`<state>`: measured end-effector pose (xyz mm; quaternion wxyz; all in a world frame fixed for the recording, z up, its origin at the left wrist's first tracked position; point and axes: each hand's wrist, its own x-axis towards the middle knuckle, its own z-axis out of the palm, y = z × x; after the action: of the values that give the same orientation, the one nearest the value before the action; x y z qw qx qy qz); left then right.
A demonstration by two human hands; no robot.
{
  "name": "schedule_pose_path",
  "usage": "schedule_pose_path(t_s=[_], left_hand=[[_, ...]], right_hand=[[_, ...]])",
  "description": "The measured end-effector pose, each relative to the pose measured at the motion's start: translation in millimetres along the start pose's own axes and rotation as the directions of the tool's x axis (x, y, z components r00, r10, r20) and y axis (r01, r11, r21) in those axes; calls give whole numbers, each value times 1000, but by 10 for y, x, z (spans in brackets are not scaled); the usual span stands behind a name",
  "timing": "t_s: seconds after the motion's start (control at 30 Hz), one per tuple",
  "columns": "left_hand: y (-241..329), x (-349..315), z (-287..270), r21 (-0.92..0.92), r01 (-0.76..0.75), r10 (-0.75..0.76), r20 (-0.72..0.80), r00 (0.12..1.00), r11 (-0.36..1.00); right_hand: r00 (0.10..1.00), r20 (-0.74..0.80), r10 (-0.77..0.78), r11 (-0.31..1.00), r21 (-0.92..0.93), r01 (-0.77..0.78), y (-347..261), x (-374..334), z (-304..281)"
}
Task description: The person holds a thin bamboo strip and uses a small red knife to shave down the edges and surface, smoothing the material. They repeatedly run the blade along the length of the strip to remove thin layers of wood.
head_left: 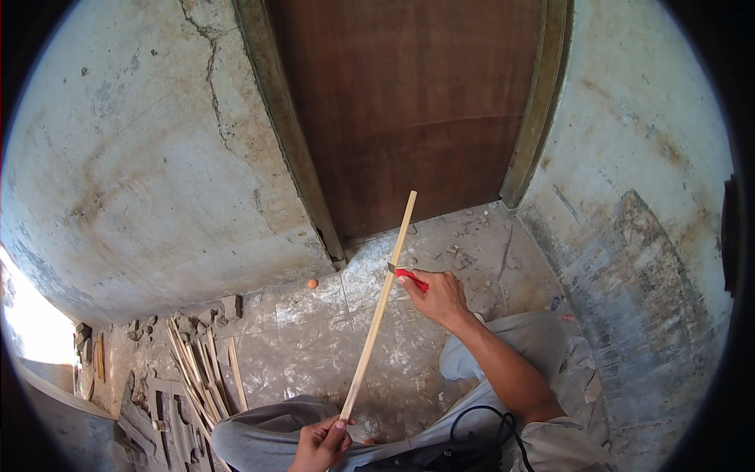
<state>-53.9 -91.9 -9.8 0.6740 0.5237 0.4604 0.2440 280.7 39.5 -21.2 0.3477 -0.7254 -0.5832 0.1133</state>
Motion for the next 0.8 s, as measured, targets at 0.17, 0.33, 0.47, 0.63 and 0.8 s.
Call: schedule_pose_path(t_s=[0.17,0.33,0.47,0.63,0.8], left_hand=[[-43,-249,-94,13,-3,3,-19,1000,1000],[-57,-478,-58,-13,4,-4,-29,1000,1000],[-31,-646,11,-98,50,-55,-52,997,994],[-251,-916,14,-29,84,-87,-166,982,996],[-387,-1260,0,-14,130,-130,-210,969,991]], right_hand=[[999,17,-28,1000,2,28,-41,-38,43],[1000,6,11,1000,1,-11,-71,-18,-13],[1000,23,-1,1000,-17,2,-80,-28,-41],[1000,-13,-6,1000,-12,6,-7,-41,20],[997,-18,78,997,6,-78,53,35,-67]])
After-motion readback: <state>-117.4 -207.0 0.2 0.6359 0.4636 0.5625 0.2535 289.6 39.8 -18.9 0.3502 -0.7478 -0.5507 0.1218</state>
